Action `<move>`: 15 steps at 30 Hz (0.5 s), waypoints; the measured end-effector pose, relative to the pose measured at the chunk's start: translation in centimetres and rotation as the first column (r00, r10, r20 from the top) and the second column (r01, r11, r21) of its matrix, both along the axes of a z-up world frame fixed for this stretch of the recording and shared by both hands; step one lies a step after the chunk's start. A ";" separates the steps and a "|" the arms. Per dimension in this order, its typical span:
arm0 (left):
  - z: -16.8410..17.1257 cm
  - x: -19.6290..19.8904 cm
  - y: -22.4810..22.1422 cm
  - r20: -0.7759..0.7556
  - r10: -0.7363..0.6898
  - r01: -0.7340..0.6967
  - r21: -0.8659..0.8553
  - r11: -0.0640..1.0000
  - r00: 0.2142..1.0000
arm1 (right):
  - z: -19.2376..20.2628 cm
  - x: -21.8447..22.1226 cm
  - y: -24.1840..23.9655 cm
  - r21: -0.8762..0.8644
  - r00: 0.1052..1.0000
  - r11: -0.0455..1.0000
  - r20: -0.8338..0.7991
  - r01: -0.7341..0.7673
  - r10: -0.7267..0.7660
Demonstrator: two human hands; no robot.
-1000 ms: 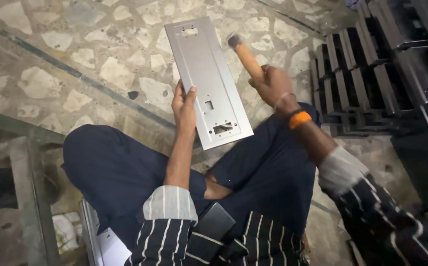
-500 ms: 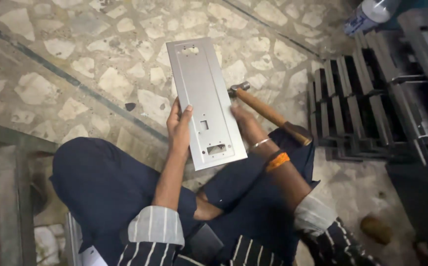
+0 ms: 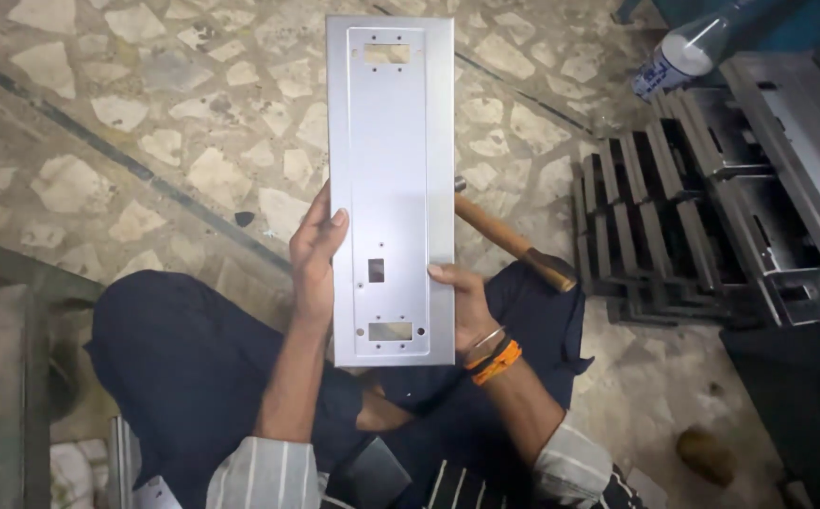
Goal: The person uses a hammer to assemble and flatten metal panels and components on a floor-based workspace.
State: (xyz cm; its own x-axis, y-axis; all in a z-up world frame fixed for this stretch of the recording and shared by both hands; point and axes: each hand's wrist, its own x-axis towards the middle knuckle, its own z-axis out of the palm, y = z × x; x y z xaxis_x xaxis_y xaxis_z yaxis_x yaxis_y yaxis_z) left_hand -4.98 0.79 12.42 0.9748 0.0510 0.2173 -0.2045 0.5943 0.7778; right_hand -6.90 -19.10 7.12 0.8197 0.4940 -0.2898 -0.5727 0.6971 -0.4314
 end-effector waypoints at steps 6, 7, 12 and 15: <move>-1.3 -0.2 -0.3 0.059 0.062 -0.066 0.078 0.995 0.996 | 0.8 -0.1 -0.1 -0.033 0.993 0.993 0.008 -0.115 0.116; -1.4 -0.3 -0.3 0.058 0.061 -0.065 0.078 0.995 0.996 | 0.3 0.0 -0.3 -0.033 0.993 0.993 0.007 -0.115 0.115; -2.0 -0.4 -0.3 0.011 0.061 -0.062 0.064 0.996 0.998 | -2.2 0.5 -1.2 -0.058 0.992 0.990 -0.006 -0.127 0.127; -1.8 -0.2 -0.4 0.019 0.061 -0.061 0.053 0.997 0.998 | -2.4 0.5 -1.3 -0.032 0.993 0.993 0.038 -0.115 0.116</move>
